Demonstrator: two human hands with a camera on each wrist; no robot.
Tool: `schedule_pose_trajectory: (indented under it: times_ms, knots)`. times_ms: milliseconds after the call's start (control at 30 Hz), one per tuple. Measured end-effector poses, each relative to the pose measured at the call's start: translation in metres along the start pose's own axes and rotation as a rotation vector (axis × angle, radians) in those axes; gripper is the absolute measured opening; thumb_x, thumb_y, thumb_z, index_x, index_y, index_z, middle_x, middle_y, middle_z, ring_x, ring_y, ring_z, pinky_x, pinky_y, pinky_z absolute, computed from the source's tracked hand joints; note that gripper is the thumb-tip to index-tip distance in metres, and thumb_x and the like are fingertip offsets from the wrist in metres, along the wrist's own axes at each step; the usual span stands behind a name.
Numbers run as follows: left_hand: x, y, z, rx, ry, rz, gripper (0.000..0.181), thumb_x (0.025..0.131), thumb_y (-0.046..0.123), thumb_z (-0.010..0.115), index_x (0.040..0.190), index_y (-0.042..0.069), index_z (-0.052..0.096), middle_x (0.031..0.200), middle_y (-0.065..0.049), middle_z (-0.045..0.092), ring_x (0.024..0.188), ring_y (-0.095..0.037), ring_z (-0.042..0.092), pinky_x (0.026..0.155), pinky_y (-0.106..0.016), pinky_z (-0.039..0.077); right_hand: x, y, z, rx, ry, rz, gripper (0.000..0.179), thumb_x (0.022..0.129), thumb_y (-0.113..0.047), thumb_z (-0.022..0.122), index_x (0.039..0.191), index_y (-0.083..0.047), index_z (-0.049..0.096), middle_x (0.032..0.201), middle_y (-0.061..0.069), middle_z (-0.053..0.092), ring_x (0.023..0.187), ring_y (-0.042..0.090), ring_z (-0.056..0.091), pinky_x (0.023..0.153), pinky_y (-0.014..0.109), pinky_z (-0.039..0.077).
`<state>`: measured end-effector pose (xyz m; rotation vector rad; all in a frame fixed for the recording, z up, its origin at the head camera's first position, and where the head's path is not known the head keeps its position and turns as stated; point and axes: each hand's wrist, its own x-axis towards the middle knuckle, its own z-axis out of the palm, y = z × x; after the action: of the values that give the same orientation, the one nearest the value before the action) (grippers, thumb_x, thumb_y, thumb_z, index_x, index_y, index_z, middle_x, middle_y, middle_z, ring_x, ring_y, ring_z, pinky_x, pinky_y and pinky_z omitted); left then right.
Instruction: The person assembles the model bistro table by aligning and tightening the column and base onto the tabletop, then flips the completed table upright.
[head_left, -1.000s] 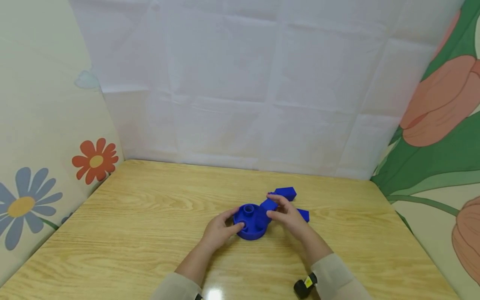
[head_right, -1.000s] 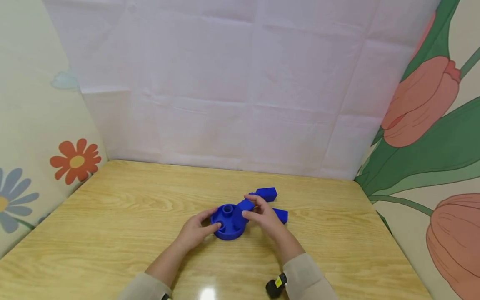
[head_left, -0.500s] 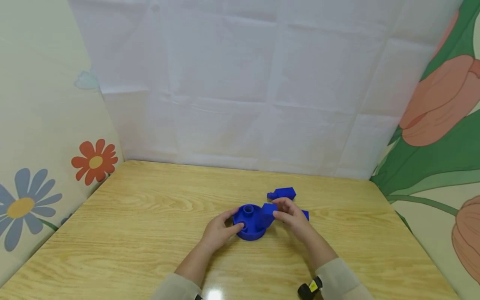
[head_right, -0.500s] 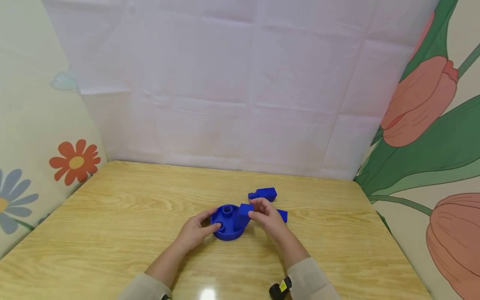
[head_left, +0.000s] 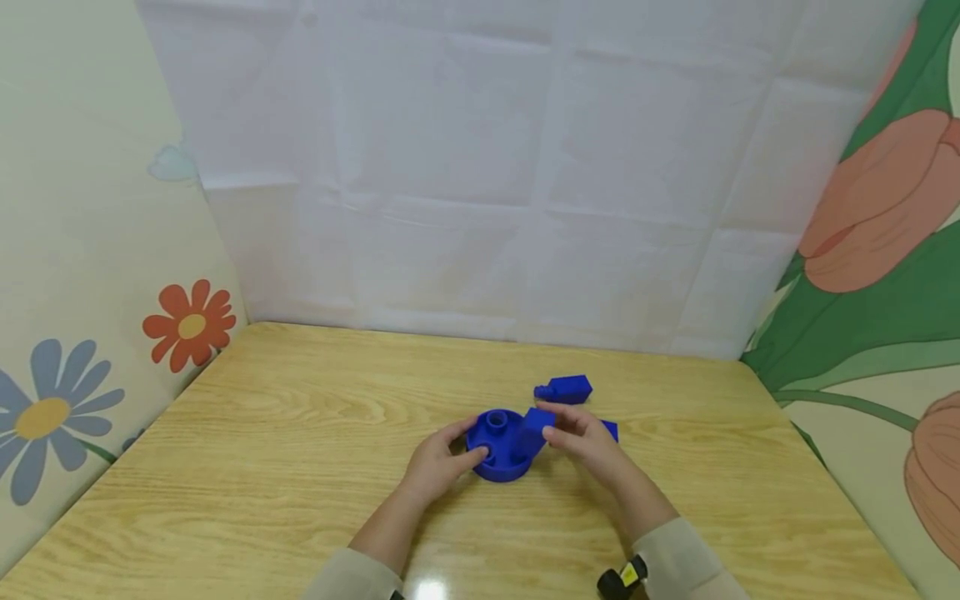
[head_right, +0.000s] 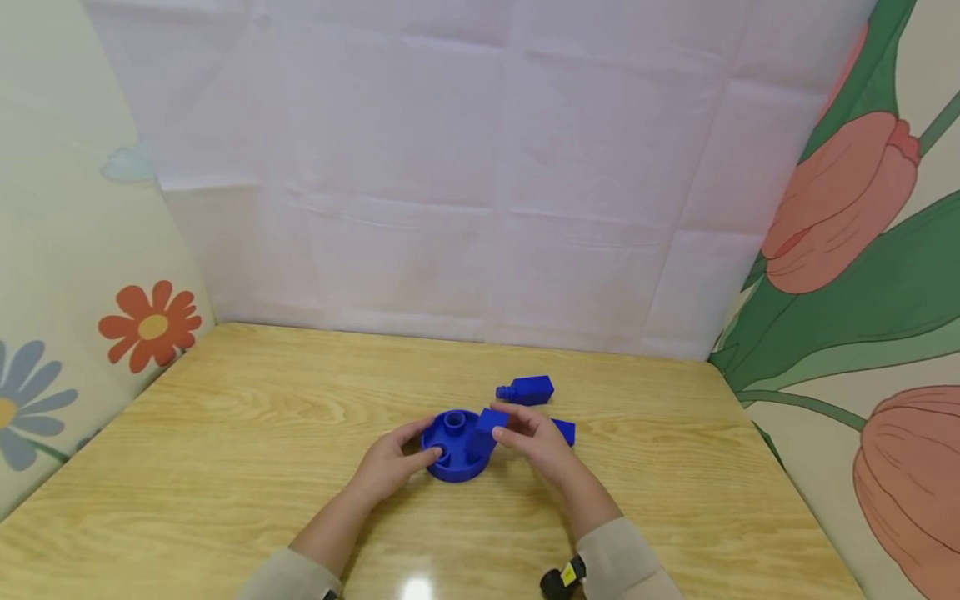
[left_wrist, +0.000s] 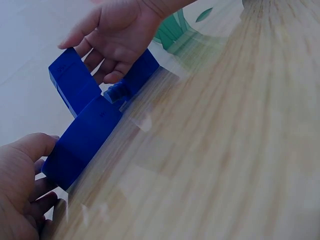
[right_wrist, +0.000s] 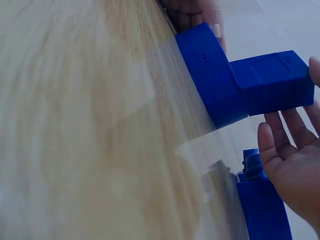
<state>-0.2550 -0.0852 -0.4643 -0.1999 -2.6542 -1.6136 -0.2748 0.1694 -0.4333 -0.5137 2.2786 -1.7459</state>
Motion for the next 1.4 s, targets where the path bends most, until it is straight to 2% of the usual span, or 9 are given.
schedule_pose_trajectory:
  times_ms: [200, 433, 633, 800, 967, 1200, 1400]
  knots:
    - [-0.001, 0.001, 0.0, -0.009, -0.003, -0.007, 0.054, 0.085, 0.024, 0.075, 0.134, 0.006, 0.06, 0.136, -0.02, 0.059, 0.131, -0.04, 0.05, 0.11, -0.055, 0.038, -0.003, -0.001, 0.006, 0.017, 0.053, 0.006, 0.051, 0.095, -0.017, 0.063, 0.141, 0.001, 0.049, 0.103, 0.0, 0.05, 0.092, 0.011, 0.051, 0.083, 0.025, 0.052]
    - [-0.001, 0.001, 0.0, -0.011, -0.009, -0.013, 0.053, 0.085, 0.023, 0.075, 0.133, 0.006, 0.06, 0.135, -0.02, 0.059, 0.13, -0.039, 0.051, 0.11, -0.054, 0.038, -0.004, -0.006, 0.021, 0.042, 0.229, 0.087, 0.048, 0.087, -0.014, 0.074, 0.133, -0.007, 0.06, 0.113, 0.007, 0.061, 0.094, 0.013, 0.055, 0.079, 0.023, 0.051]
    - [-0.001, 0.002, -0.001, -0.027, -0.014, -0.021, 0.055, 0.085, 0.024, 0.076, 0.134, 0.006, 0.059, 0.136, -0.02, 0.059, 0.13, -0.04, 0.05, 0.11, -0.055, 0.038, -0.004, -0.006, 0.03, 0.023, 0.339, 0.102, 0.046, 0.085, -0.019, 0.077, 0.129, -0.011, 0.065, 0.119, 0.007, 0.065, 0.095, 0.013, 0.058, 0.078, 0.022, 0.052]
    - [0.002, 0.002, -0.001, -0.046, -0.023, -0.04, 0.056, 0.085, 0.024, 0.076, 0.134, 0.006, 0.059, 0.137, -0.02, 0.058, 0.132, -0.04, 0.049, 0.111, -0.055, 0.036, -0.004, -0.005, 0.032, 0.017, 0.355, 0.074, 0.048, 0.085, -0.018, 0.076, 0.13, -0.008, 0.063, 0.12, 0.01, 0.066, 0.095, 0.012, 0.06, 0.078, 0.021, 0.053]
    - [0.005, 0.001, 0.0, -0.061, -0.032, -0.038, 0.057, 0.085, 0.024, 0.076, 0.135, 0.006, 0.058, 0.138, -0.02, 0.057, 0.133, -0.039, 0.048, 0.112, -0.055, 0.035, -0.004, -0.005, 0.035, 0.057, 0.367, 0.054, 0.048, 0.086, -0.014, 0.075, 0.132, -0.006, 0.061, 0.116, 0.013, 0.067, 0.092, 0.01, 0.061, 0.077, 0.02, 0.054]
    - [0.002, -0.002, 0.001, -0.051, -0.018, -0.002, 0.054, 0.086, 0.023, 0.075, 0.134, 0.004, 0.059, 0.136, -0.02, 0.059, 0.13, -0.039, 0.051, 0.111, -0.054, 0.038, -0.006, -0.002, 0.041, 0.056, 0.383, 0.032, 0.048, 0.089, -0.013, 0.072, 0.134, -0.007, 0.059, 0.115, 0.014, 0.068, 0.087, 0.009, 0.06, 0.074, 0.019, 0.052]
    - [0.002, -0.002, -0.001, -0.028, 0.012, 0.023, 0.049, 0.089, 0.022, 0.072, 0.132, 0.002, 0.059, 0.132, -0.02, 0.061, 0.127, -0.038, 0.054, 0.109, -0.053, 0.04, -0.006, -0.002, 0.041, 0.049, 0.367, 0.028, 0.049, 0.09, -0.015, 0.071, 0.136, -0.007, 0.057, 0.121, 0.014, 0.066, 0.094, 0.013, 0.061, 0.078, 0.022, 0.053]
